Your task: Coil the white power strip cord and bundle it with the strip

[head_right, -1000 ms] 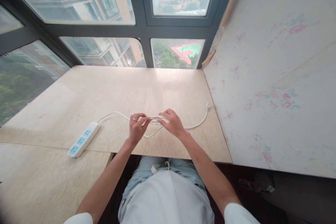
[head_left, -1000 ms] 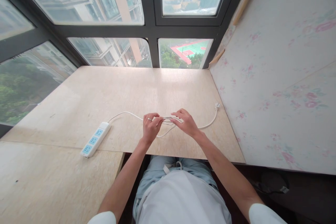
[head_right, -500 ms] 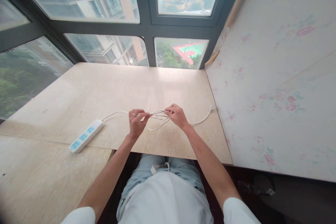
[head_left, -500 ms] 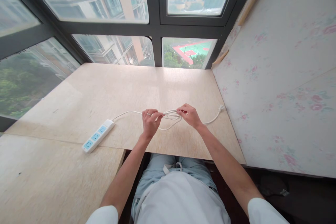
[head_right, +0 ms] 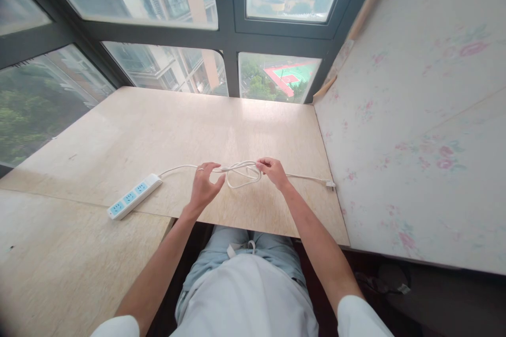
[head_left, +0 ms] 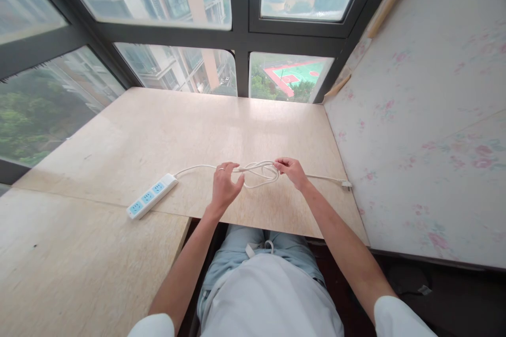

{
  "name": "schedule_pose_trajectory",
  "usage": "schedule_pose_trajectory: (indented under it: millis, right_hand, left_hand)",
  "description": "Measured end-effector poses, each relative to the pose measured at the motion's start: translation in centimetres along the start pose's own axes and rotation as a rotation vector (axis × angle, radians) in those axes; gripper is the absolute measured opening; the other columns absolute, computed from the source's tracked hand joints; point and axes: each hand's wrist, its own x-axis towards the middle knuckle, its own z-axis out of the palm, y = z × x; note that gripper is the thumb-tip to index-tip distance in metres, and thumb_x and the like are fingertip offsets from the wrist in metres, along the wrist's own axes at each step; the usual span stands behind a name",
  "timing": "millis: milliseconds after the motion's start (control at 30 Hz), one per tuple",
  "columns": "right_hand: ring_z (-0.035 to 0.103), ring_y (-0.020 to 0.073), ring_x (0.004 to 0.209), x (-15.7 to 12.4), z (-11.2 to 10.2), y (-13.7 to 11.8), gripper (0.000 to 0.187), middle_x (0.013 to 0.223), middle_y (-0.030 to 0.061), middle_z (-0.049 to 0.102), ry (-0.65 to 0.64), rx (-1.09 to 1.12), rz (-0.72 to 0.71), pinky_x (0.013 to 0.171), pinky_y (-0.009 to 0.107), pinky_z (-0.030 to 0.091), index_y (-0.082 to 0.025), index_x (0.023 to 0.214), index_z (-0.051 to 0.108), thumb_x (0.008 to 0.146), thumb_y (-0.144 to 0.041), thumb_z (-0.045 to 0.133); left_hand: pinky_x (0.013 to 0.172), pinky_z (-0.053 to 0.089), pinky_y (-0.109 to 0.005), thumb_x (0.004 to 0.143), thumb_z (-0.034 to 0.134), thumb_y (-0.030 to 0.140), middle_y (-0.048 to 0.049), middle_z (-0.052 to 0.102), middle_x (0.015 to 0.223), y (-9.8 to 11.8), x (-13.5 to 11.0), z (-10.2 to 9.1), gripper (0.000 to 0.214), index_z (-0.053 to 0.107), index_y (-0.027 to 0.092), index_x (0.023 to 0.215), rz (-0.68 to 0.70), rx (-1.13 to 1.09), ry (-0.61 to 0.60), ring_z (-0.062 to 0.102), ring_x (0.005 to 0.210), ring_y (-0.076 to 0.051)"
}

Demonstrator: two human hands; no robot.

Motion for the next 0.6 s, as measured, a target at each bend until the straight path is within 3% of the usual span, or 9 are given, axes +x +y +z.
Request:
schedule_pose_trajectory:
  millis: [133, 267, 433, 600]
  right_hand:
    - [0.052, 0.0112, 0.063, 0.0, 0.1, -0.6, 0.035, 0.067, -0.0006, 0.061, -0.034, 0.083, 0.051, 0.060, 0.024, 0.045, -0.016, 0.074, 0.068, 0.063, -0.048, 0.076]
    - [0.050, 0.0094, 0.060, -0.1, 0.0, -1.0, 0.034, 0.066, -0.0020, 0.060, -0.029, 0.112, 0.072, 0.058, 0.023, 0.043, -0.016, 0.074, 0.069, 0.061, -0.046, 0.078]
    - [0.046, 0.0083, 0.055, -0.2, -0.2, -1.2, 0.035, 0.062, -0.0034, 0.057, -0.013, 0.099, 0.079, 0.056, 0.023, 0.042, -0.016, 0.073, 0.069, 0.061, -0.048, 0.077]
    - [0.045, 0.0074, 0.052, 0.2, -0.1, -1.0, 0.034, 0.061, -0.0036, 0.056, 0.011, 0.103, 0.077, 0.052, 0.022, 0.040, -0.016, 0.073, 0.069, 0.061, -0.047, 0.077]
  left_hand:
    - [0.087, 0.046, -0.038, 0.084, 0.062, 0.020, -0.0097, 0.065, 0.104, 3.6, 0.6, 1.1, 0.024, 0.063, 0.019, 0.108, 0.176, 0.052, -0.083, 0.058, 0.099, -0.024]
    - [0.067, 0.044, -0.033, 0.090, 0.054, 0.020, -0.0086, 0.066, 0.083, 5.6, 1.8, 3.2, 0.016, 0.067, 0.019, 0.100, 0.153, 0.260, -0.251, 0.061, 0.079, -0.023]
    - [0.055, 0.036, -0.028, 0.093, 0.047, 0.017, -0.0087, 0.067, 0.076, 5.5, 3.1, 4.6, 0.020, 0.067, 0.018, 0.092, 0.110, 0.341, -0.372, 0.062, 0.066, -0.020]
    - [0.053, 0.032, -0.027, 0.091, 0.048, 0.018, -0.0090, 0.066, 0.070, 4.4, 3.7, 4.3, 0.023, 0.067, 0.017, 0.078, 0.144, 0.334, -0.318, 0.060, 0.062, -0.019]
